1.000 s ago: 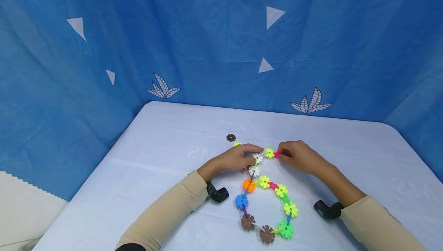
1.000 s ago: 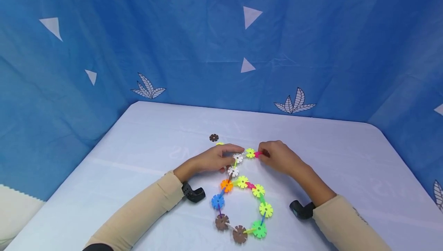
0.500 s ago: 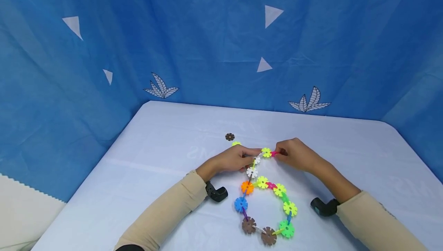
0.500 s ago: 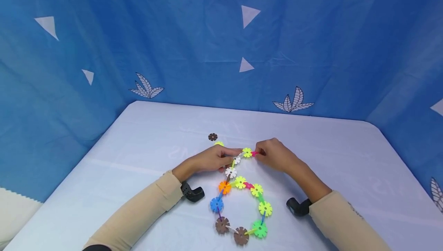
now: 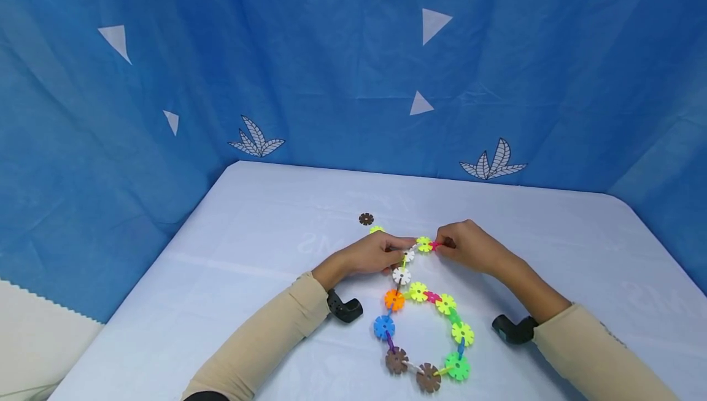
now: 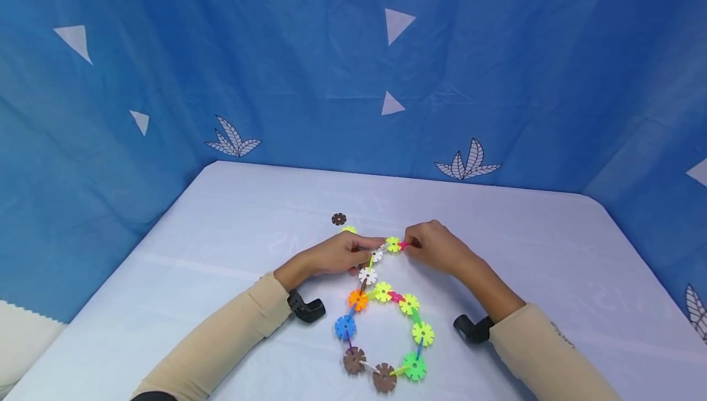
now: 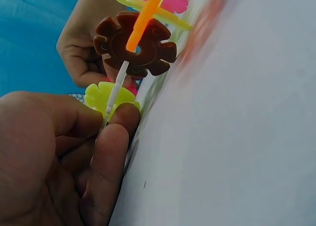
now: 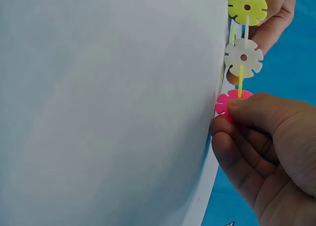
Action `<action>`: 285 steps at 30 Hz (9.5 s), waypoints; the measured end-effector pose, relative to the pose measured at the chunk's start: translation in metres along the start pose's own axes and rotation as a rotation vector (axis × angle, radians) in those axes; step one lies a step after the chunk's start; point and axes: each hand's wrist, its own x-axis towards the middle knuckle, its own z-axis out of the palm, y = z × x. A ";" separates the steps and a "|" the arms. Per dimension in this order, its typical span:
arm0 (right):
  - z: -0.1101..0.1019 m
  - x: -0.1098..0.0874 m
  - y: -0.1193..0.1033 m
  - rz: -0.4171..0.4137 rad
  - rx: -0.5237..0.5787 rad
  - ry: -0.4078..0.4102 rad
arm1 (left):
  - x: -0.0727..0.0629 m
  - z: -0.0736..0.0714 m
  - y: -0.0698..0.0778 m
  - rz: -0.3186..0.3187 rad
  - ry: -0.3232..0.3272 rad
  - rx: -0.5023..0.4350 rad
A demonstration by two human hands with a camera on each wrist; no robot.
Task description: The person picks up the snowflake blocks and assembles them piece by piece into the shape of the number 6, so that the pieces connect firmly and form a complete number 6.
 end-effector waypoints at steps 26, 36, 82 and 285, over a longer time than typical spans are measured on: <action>-0.014 0.092 -0.045 -0.125 0.009 -0.369 | 0.005 0.001 -0.008 0.030 0.071 0.033; 0.004 0.109 -0.043 -0.099 0.056 -0.435 | 0.003 0.001 -0.003 0.045 0.059 0.072; -0.003 -0.012 0.039 0.506 0.786 -0.015 | 0.008 0.003 -0.005 -0.029 0.110 0.008; 0.006 -0.025 0.016 0.179 0.215 0.012 | 0.002 -0.002 -0.008 0.030 0.373 0.332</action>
